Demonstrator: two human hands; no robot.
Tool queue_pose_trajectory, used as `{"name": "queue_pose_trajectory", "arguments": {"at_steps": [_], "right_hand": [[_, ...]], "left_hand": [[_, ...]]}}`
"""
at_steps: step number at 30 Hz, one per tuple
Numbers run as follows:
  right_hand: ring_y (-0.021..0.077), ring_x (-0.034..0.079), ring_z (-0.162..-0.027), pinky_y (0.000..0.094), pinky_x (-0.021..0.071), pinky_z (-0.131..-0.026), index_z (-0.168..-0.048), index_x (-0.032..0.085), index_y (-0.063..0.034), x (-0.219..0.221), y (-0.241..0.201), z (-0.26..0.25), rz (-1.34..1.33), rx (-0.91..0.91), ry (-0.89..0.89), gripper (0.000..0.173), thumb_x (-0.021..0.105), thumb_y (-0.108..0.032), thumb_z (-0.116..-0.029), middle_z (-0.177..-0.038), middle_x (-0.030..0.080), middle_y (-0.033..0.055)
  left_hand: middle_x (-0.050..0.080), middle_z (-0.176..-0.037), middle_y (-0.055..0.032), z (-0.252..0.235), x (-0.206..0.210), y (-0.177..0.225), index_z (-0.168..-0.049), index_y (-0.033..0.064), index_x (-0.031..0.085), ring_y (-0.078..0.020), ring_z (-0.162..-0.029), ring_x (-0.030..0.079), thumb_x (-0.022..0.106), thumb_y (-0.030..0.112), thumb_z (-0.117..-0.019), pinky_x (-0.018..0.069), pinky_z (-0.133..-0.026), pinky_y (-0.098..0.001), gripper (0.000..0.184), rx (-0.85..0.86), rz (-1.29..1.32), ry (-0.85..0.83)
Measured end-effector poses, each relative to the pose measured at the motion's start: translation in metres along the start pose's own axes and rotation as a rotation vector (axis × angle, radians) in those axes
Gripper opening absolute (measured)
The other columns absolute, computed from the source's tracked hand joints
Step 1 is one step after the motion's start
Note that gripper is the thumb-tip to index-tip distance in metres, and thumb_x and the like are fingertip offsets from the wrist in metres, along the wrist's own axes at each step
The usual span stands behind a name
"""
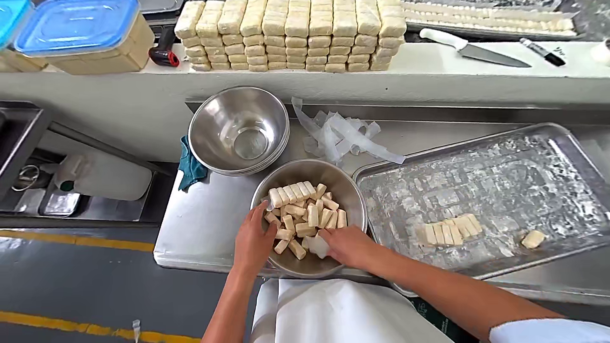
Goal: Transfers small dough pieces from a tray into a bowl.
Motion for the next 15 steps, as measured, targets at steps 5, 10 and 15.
{"name": "queue_pose_trajectory", "arguments": {"at_steps": [5,10,15], "right_hand": [[0.0241,0.07,-0.087,0.0454,0.0579,-0.082,-0.104,0.075,-0.0042,-0.073,-0.004,0.045,-0.239,-0.129,0.444,0.017,0.059,-0.009,-0.1006,-0.097,0.072,0.0105],[0.0142,0.067,-0.07,0.0352,0.059,-0.065,-0.103,0.072,-0.0004,-0.199,0.043,0.103,-0.457,-0.023,1.042,0.013,0.064,-0.009,-0.0977,-0.085,0.071,0.0085],[0.0073,0.068,-0.064,0.0257,0.0611,-0.06,-0.104,0.066,0.001,-0.275,0.079,0.106,-0.668,-0.08,1.29,0.014,0.069,-0.009,-0.0947,-0.082,0.068,0.003]], "left_hand": [[0.061,-0.136,-0.0235,-0.027,0.014,0.004,-0.14,-0.0001,0.058,-0.0442,-0.125,0.057,0.07,0.007,-0.0931,0.0464,-0.101,-0.0627,0.049,0.124,-0.295,-0.009],[0.062,-0.131,-0.025,-0.049,0.03,0.006,-0.147,0.0043,0.052,-0.0446,-0.12,0.06,0.069,0.011,-0.0946,0.0473,-0.096,-0.0626,0.056,0.101,-0.472,-0.025],[0.058,-0.138,-0.0221,-0.065,0.037,0.014,-0.137,0.0096,0.064,-0.0436,-0.122,0.058,0.067,0.002,-0.0921,0.0486,-0.094,-0.0615,0.046,0.229,-0.512,-0.008]]}}
Point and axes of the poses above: each hand's wrist, its own z-axis away from the middle knuckle, its own x-axis out of the palm, y = z × x, the point moved 9 cm from there along -z, towards the middle knuckle
